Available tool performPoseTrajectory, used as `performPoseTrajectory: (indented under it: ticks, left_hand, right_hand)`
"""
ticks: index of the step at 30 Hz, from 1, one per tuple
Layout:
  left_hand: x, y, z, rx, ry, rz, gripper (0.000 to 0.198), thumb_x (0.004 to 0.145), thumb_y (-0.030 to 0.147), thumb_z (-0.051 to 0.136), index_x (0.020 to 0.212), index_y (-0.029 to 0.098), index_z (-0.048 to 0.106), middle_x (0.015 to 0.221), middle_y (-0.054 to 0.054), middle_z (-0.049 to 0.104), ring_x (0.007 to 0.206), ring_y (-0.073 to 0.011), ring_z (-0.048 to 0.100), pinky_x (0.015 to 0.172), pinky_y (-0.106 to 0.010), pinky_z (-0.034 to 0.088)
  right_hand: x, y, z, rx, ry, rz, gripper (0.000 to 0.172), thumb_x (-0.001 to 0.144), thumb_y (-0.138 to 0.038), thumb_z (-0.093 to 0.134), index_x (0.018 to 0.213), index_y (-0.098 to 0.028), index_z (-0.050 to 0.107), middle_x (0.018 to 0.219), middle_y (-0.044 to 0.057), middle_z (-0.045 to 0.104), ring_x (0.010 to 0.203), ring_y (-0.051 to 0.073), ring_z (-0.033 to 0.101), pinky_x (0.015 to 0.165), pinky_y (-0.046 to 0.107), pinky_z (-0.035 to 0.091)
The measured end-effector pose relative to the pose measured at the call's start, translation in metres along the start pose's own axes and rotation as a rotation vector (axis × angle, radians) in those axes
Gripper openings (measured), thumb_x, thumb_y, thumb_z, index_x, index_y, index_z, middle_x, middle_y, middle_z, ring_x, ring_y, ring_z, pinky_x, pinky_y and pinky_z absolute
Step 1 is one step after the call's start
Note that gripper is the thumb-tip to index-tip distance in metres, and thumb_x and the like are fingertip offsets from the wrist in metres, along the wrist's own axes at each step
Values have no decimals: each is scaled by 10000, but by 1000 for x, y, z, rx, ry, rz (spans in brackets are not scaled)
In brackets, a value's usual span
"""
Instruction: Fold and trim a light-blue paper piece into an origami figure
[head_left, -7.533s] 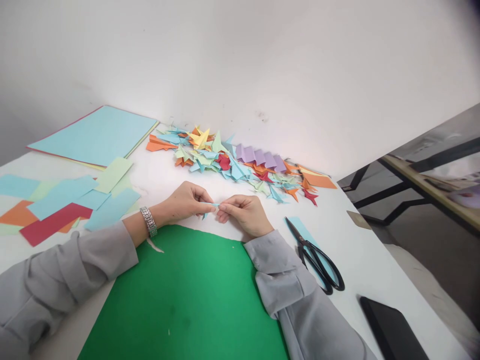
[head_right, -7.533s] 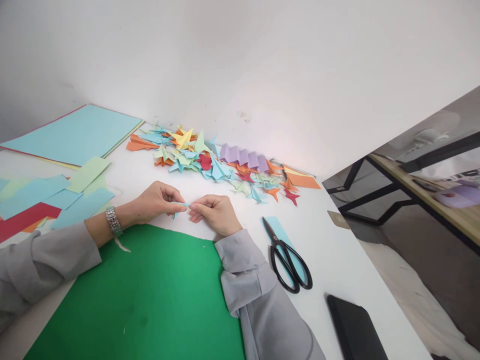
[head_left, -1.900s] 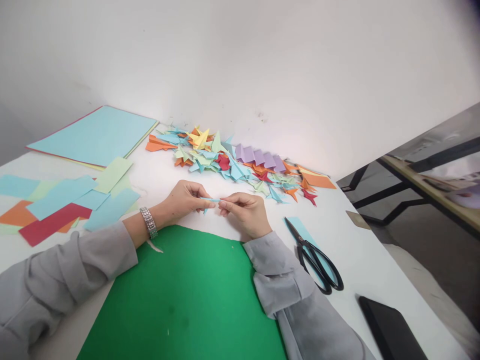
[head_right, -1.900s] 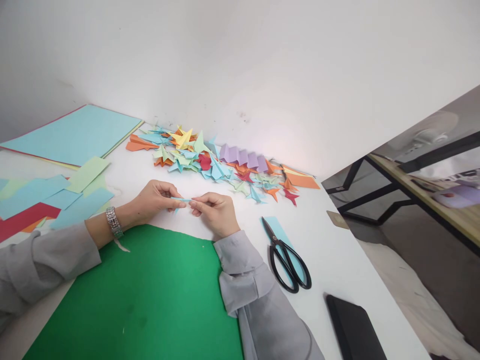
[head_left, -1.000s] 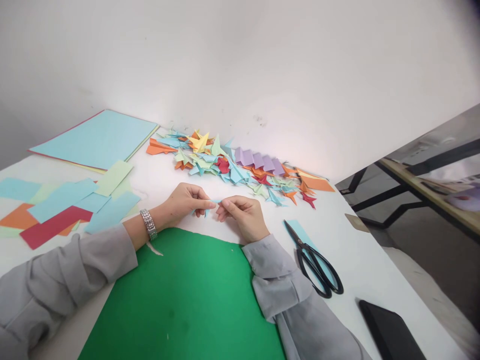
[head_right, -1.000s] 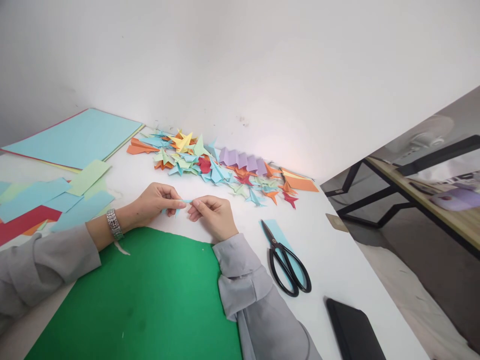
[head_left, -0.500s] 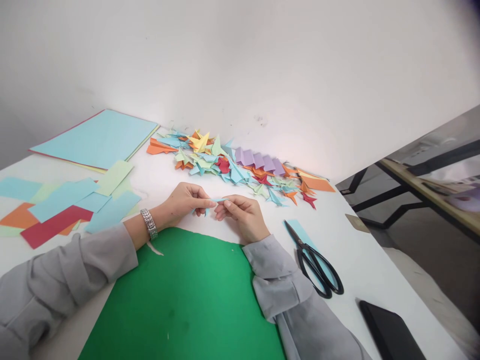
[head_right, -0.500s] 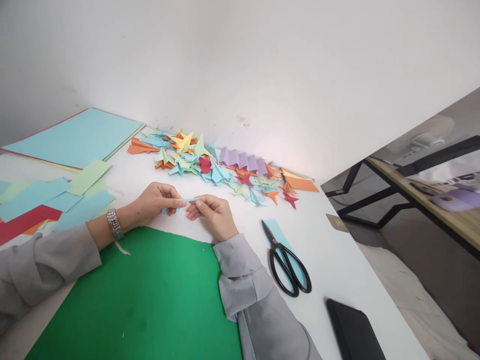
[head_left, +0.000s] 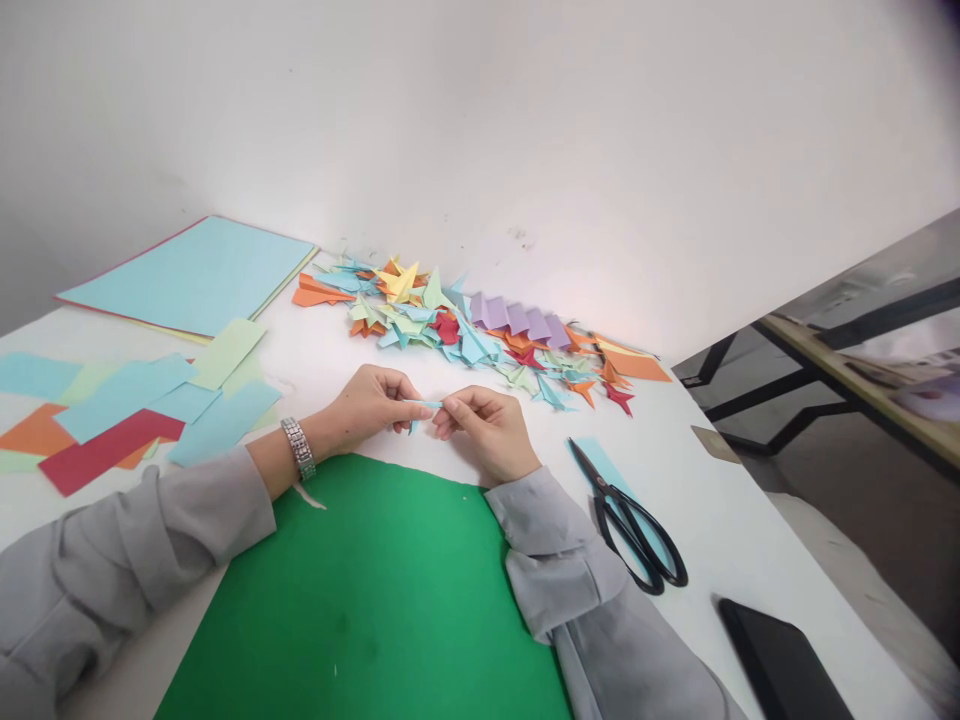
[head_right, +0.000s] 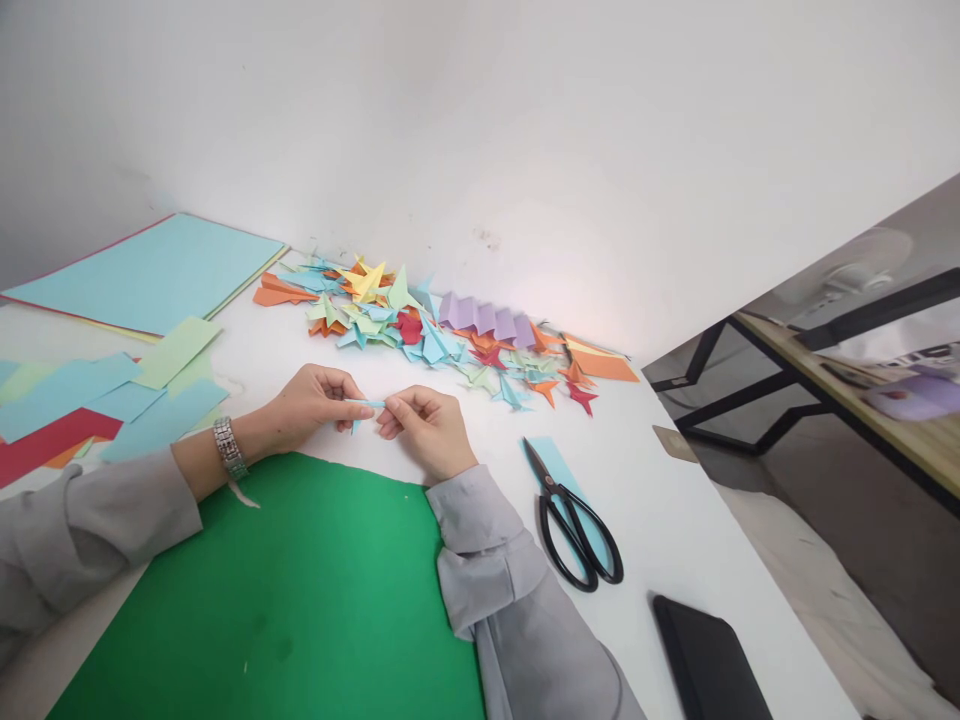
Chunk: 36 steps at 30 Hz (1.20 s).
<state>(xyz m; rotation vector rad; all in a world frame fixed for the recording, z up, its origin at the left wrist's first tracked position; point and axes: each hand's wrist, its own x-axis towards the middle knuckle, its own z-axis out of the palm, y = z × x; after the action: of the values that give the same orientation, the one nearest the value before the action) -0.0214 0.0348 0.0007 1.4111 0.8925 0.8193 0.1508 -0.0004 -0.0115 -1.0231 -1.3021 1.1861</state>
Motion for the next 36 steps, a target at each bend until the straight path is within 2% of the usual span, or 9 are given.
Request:
performPoseTrajectory:
  ticks: [10, 14, 18, 24, 30, 36]
  left_hand:
    - [-3, 2, 3, 77, 8, -1, 160, 546, 189, 764, 572, 114, 625, 457, 18, 569, 444, -72, 492, 446, -197, 369]
    - [-2, 1, 3, 49, 23, 0, 193, 529, 221, 788, 609, 115, 648, 478, 12, 585, 460, -78, 496, 457, -205, 373]
    - [-1, -1, 1, -8, 27, 13, 211, 583, 274, 770, 700, 117, 691, 502, 0, 610, 485, -92, 518, 492, -223, 404]
    - [0, -3, 0, -41, -33, 48, 126, 614, 236, 745, 629, 124, 690, 500, -4, 615, 496, -94, 531, 509, -224, 415]
    - [0, -2, -2, -86, -96, 72, 142, 603, 230, 758, 573, 122, 670, 494, -4, 612, 492, -95, 541, 509, -225, 428]
    - [-1, -2, -1, -59, -70, 58, 160, 615, 258, 760, 637, 117, 686, 515, -11, 627, 486, -95, 547, 495, -222, 433]
  right_hand:
    - [-2, 2, 5, -30, -53, -7, 257, 705, -391, 725, 681, -156, 624, 558, 12, 676, 472, 117, 615, 489, 246, 516]
    - [-2, -1, 6, -34, -26, -14, 267, 686, -401, 737, 679, -158, 627, 539, 12, 672, 470, 127, 619, 493, 263, 528]
    - [-1, -3, 3, -9, 16, -39, 256, 683, -394, 741, 681, -164, 627, 555, 9, 676, 477, 128, 624, 504, 271, 538]
    - [-2, -3, 3, -34, -14, -40, 241, 684, -375, 748, 707, -169, 625, 565, 5, 673, 510, 132, 631, 532, 276, 536]
    - [-2, -3, 3, -45, -36, -64, 253, 685, -375, 748, 650, -163, 614, 548, 8, 670, 497, 134, 628, 531, 282, 541]
    - [-3, -4, 5, 0, -19, -29, 257, 676, -385, 754, 711, -174, 612, 562, -7, 666, 500, 134, 630, 523, 277, 531]
